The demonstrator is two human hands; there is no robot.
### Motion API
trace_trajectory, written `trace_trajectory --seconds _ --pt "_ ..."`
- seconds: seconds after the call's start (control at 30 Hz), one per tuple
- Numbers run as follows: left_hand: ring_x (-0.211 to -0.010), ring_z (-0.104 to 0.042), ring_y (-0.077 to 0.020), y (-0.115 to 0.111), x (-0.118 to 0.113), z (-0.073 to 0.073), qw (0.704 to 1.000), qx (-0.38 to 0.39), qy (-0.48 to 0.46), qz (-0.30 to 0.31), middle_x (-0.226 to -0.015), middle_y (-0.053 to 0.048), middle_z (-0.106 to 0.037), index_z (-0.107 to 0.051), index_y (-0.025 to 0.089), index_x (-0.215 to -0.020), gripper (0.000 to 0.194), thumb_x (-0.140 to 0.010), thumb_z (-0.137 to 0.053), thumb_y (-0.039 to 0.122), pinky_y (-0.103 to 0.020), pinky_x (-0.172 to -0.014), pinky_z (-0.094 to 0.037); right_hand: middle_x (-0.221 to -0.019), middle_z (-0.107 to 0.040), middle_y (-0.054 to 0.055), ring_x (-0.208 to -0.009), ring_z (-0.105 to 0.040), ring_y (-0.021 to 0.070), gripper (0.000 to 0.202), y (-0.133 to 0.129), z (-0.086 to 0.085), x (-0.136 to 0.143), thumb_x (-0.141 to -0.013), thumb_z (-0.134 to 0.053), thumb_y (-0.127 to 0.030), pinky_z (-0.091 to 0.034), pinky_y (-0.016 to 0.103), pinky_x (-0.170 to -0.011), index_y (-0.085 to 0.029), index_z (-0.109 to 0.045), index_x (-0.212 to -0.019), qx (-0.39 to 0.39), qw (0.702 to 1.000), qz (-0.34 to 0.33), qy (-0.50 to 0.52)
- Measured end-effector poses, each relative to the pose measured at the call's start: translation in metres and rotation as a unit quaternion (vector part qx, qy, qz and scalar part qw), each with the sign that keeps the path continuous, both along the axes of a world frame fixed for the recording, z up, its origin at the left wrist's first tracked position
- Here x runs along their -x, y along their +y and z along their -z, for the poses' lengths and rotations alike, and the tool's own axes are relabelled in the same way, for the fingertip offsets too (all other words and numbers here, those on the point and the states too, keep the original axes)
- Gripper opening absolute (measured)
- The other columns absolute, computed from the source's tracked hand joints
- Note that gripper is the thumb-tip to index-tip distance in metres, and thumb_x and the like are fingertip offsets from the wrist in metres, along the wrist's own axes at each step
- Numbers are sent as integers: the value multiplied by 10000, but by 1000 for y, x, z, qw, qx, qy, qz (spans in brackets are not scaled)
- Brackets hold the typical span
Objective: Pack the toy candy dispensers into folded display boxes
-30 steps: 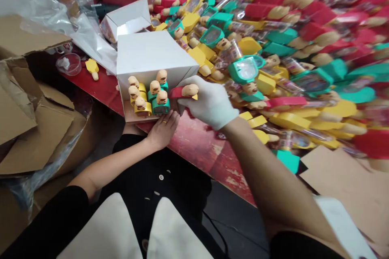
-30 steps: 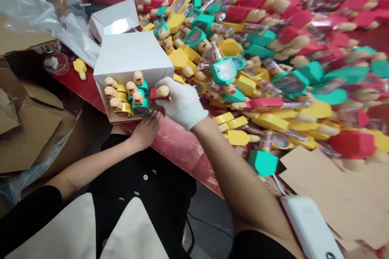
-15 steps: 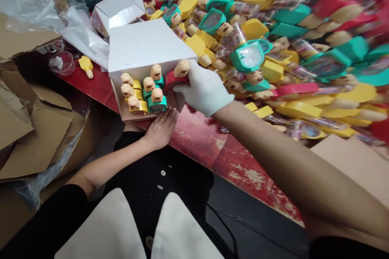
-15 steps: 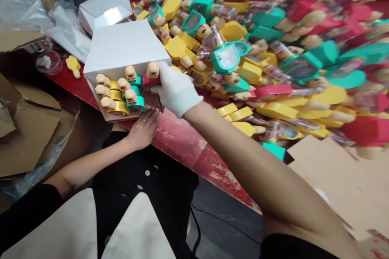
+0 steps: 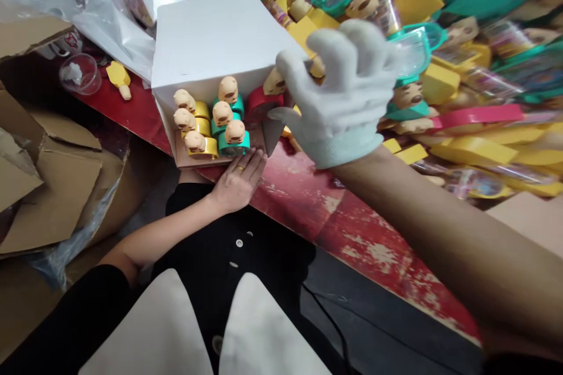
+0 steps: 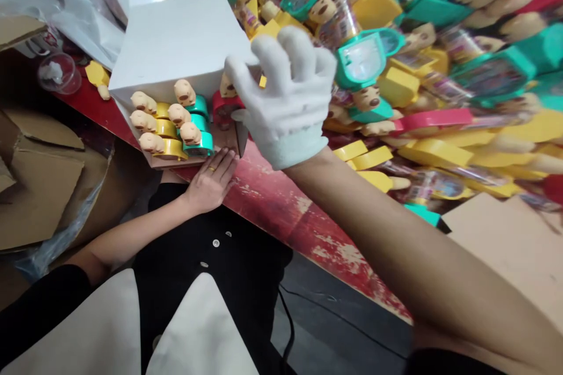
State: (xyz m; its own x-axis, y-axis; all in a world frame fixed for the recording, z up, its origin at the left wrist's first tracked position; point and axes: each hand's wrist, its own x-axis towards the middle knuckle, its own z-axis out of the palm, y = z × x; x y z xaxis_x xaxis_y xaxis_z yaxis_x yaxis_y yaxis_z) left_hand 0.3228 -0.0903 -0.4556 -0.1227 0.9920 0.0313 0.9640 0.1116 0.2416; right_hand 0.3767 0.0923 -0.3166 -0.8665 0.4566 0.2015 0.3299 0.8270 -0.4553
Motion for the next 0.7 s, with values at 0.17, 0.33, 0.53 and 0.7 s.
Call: trace_trajectory --seconds 0.17,0.33,0.53,0.7 --pt "-1570 -290 -328 -2 7 5 999 -37 -9 3 -1615 -233 -384 -407 7 -1534 552 -1054 -337 270 -538 -1300 -294 -1602 -413 69 -1534 -225 444 725 -2 13 4 -845 -724 -394 -225 702 -1216 -302 -442 -1506 -87 994 -69 20" --pt "-1548 -333 -353 3 14 -3 998 -59 -13 -2 -1595 -248 -408 -431 -10 -1516 555 -1040 -383 273 -557 -1284 -324 -1545 -454 88 -1476 -361 362 518 26 14 -18 -956 -548 -315 -326 645 -1185 -290 -481 -1469 -167 983 16 73" --pt "-1550 -326 -362 2 6 -9 998 -64 -4 -7 -1616 -246 -374 -389 -23 -1537 578 -1032 -404 258 -557 -1290 -302 -996 -629 182 -1263 -487 444 347 134 40 -140 -928 -463 -487 -314 813 -970 -210 -654 -844 -127 965 221 -58" --pt "-1564 -309 -328 1 1 -4 998 -57 -6 -15 -1621 -223 -382 -393 11 -1544 553 -1049 -359 255 -541 -1286 -310 -872 -644 127 -1206 -563 468 385 105 20 -169 -863 -488 -682 -446 742 -892 -367 -685 -967 -107 968 221 48"
